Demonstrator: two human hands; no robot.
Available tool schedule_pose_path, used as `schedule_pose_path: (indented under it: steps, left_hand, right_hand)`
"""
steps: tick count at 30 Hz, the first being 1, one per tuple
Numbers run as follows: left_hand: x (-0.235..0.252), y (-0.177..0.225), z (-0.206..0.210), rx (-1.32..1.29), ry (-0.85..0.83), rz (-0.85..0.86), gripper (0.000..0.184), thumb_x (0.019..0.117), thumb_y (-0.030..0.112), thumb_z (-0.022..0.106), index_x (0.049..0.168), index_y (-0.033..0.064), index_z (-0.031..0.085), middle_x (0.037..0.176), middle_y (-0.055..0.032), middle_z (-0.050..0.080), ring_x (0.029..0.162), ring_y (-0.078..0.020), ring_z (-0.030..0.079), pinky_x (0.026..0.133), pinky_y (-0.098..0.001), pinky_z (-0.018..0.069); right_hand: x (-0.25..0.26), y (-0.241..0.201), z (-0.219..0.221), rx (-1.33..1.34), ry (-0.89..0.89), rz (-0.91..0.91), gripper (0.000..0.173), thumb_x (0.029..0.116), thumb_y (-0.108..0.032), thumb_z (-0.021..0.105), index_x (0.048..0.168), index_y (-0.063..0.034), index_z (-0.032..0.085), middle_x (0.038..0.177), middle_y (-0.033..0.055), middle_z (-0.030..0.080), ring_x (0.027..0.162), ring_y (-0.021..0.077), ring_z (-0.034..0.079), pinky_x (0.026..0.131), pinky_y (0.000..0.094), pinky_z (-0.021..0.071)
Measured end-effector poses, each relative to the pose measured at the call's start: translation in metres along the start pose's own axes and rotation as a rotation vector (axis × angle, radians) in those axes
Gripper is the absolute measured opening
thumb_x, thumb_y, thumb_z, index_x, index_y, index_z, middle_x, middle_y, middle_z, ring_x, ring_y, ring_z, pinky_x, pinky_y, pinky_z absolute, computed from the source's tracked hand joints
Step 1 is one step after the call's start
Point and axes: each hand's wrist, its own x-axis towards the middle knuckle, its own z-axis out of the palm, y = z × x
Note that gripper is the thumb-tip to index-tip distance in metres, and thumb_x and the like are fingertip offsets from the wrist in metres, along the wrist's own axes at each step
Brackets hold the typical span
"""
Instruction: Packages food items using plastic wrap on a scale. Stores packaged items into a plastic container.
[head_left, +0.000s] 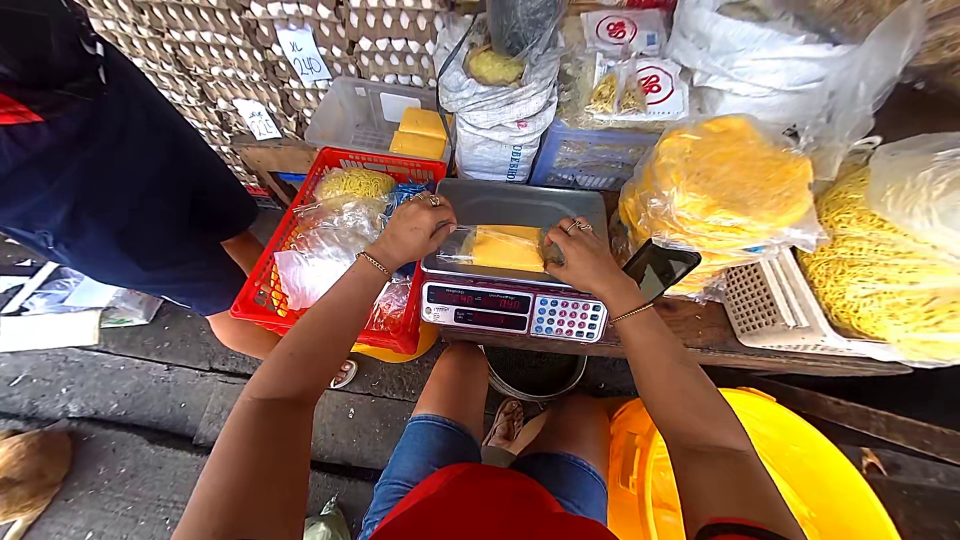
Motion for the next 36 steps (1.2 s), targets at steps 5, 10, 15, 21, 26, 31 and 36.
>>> schedule_pose_path:
  steps: [5, 10, 15, 21, 26, 31, 36]
  left_hand:
    - [0.001, 0.001, -0.001, -0.017, -0.009, -0.028, 0.022, 0.0985, 0.018, 0.062, 0.106, 0.0027, 0.075, 0.118, -0.0176, 0.071, 0.114, -0.0389, 0.065, 0.097, -0.0564, 0.0503]
    - [0.004, -0.002, 0.001, -0.058, 0.044, 0.002, 0.018, 0.0977, 0.012, 0.063, 0.102, 0.0038, 0.077, 0.113, -0.0160, 0.073, 0.110, -0.0359, 0.067, 0.096, -0.0539, 0.0513]
    - [-0.007, 0.000, 0.004, -0.054, 0.046, 0.030, 0.018, 0.0977, 0.013, 0.062, 0.098, 0.0043, 0.078, 0.111, -0.0142, 0.073, 0.111, -0.0342, 0.067, 0.097, -0.0523, 0.0511]
    - [-0.025, 0.003, 0.011, 0.011, 0.006, 0.087, 0.018, 0.0963, 0.007, 0.059, 0.095, 0.0038, 0.077, 0.109, -0.0148, 0.073, 0.107, -0.0357, 0.069, 0.093, -0.0534, 0.0530]
    - [-0.033, 0.000, 0.014, 0.063, 0.006, 0.036, 0.019, 0.0997, 0.009, 0.056, 0.097, 0.0023, 0.074, 0.106, -0.0173, 0.073, 0.106, -0.0383, 0.069, 0.092, -0.0548, 0.0527]
    - [-0.030, 0.006, 0.003, 0.121, -0.215, -0.058, 0.014, 0.0978, 0.002, 0.058, 0.093, -0.0014, 0.071, 0.107, -0.0209, 0.068, 0.109, -0.0418, 0.065, 0.091, -0.0587, 0.0510]
    - [-0.019, 0.007, -0.011, 0.074, -0.252, -0.166, 0.018, 0.1006, 0.007, 0.055, 0.104, -0.0027, 0.070, 0.111, -0.0254, 0.067, 0.110, -0.0462, 0.064, 0.092, -0.0621, 0.0502]
  right_hand:
    - [-0.002, 0.007, -0.007, 0.141, 0.118, -0.047, 0.009, 0.0930, -0.006, 0.068, 0.097, -0.0027, 0.074, 0.113, 0.0198, 0.066, 0.115, 0.0433, 0.059, 0.099, 0.0592, 0.0473]
    - [0.007, 0.020, -0.024, 0.260, 0.177, -0.028, 0.014, 0.0961, -0.009, 0.065, 0.100, 0.0005, 0.075, 0.111, 0.0224, 0.068, 0.115, 0.0426, 0.060, 0.102, 0.0584, 0.0444]
    - [-0.006, 0.017, -0.020, 0.247, 0.187, -0.031, 0.009, 0.0953, -0.005, 0.067, 0.098, -0.0007, 0.075, 0.111, 0.0208, 0.067, 0.114, 0.0423, 0.059, 0.100, 0.0585, 0.0458]
    - [-0.020, 0.017, 0.003, 0.121, 0.199, -0.091, 0.011, 0.0950, -0.004, 0.065, 0.096, -0.0012, 0.075, 0.106, 0.0194, 0.068, 0.110, 0.0414, 0.062, 0.097, 0.0566, 0.0494]
    - [-0.025, 0.018, 0.010, 0.069, 0.169, -0.098, 0.011, 0.0959, -0.005, 0.065, 0.096, -0.0016, 0.075, 0.106, 0.0191, 0.069, 0.110, 0.0414, 0.062, 0.096, 0.0572, 0.0498]
    - [-0.029, 0.016, -0.009, 0.095, 0.068, -0.038, 0.009, 0.0890, -0.007, 0.067, 0.090, -0.0011, 0.073, 0.106, 0.0190, 0.068, 0.109, 0.0403, 0.062, 0.091, 0.0585, 0.0502]
    - [0.010, -0.002, -0.033, 0.200, -0.028, 0.051, 0.047, 0.1094, -0.030, 0.036, 0.132, -0.0017, 0.065, 0.136, 0.0220, 0.062, 0.131, 0.0404, 0.056, 0.111, 0.0598, 0.0407]
